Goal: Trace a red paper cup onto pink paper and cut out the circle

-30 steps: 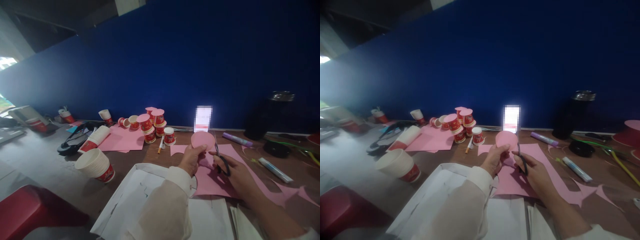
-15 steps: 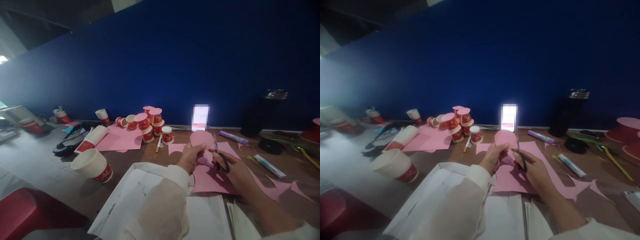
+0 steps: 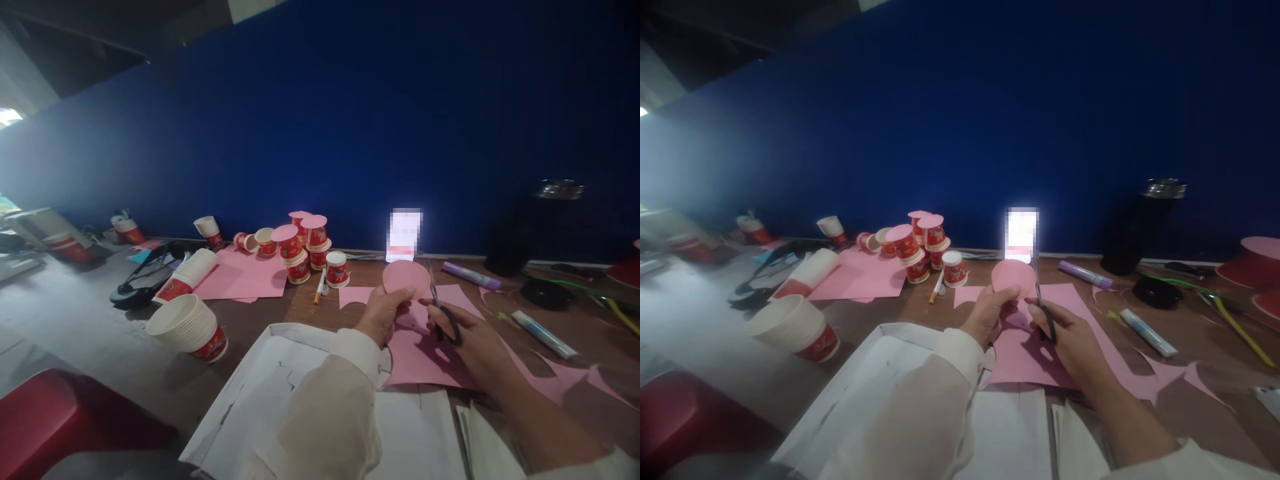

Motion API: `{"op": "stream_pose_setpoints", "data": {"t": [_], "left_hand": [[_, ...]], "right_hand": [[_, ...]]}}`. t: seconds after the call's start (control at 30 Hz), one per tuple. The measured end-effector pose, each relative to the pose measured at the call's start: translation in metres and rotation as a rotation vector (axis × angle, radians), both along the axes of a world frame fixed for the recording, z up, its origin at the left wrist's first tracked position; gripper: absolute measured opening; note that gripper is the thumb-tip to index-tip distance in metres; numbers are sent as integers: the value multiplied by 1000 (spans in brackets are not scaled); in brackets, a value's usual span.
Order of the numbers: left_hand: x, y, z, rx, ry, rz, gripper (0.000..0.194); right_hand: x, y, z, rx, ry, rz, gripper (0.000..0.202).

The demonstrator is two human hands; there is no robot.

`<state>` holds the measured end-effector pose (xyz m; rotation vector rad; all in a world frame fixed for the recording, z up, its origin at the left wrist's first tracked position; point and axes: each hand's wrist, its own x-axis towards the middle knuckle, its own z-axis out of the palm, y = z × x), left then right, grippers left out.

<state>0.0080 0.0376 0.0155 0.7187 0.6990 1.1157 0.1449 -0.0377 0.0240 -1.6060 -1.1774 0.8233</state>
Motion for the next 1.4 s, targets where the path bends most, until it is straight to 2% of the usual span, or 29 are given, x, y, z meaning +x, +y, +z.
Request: {"op": "stream_pose_setpoints", "data": {"t": [0.23,0.53,0.8,1.07,1.4], "left_hand": [[0,0,0,-5,3,-11,46],[-2,1,1,-13,16,-11,50],[-4,2,2,-15,22,-31,51],[-4,2,2,-20,26,-30,50],[-6,2,3,-17,37,-43,49]], "right_hand": [[1,-1,2,-20,-14,1,67],[5,0,-6,-7,26,37,72],[3,0,1,-9,-12,10,66],[9,4,-11,-23,23,23,71],[1,-1,4,-6,-29,13,59]]}}
